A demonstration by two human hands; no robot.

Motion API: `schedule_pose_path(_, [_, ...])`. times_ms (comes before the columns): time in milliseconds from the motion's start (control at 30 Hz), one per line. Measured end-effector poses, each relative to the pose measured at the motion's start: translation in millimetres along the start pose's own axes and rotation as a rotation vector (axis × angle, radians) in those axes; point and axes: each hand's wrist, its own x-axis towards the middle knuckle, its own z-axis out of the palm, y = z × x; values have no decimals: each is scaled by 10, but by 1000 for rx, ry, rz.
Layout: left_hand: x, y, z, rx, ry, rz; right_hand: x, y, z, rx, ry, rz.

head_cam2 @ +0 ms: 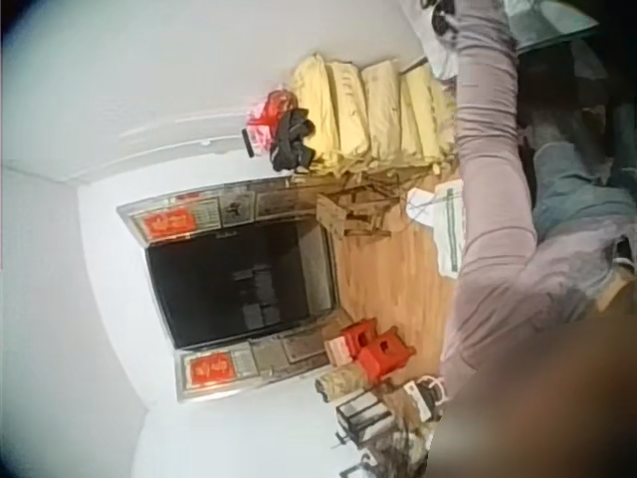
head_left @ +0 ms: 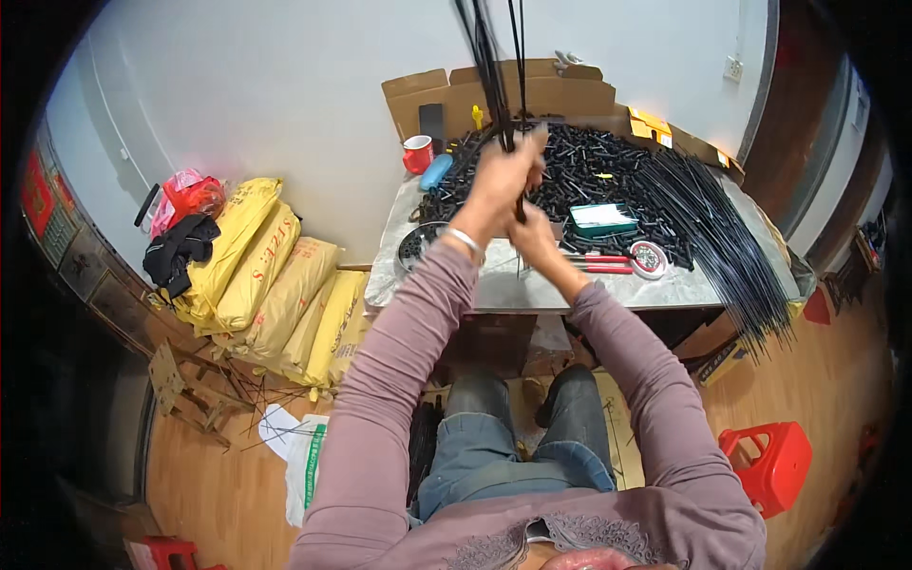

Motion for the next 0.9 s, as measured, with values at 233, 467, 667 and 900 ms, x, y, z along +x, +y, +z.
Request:
schedule_pose_path(233, [163,66,-400,-599,-42,-69,-220,-703,-315,545,-600,506])
schedule_pose_path(467, [185,153,-407,-436,-59,-132,-384,-1247,-646,708,-361,460])
schedule_pose_path(667, [74,144,-339,-462,-35,-177,-462,-1298,-776,414,-306,384])
schedule_pose_path(900, [19,15,-184,-478,110,-233,-646,-1129,-730,429,-258,385])
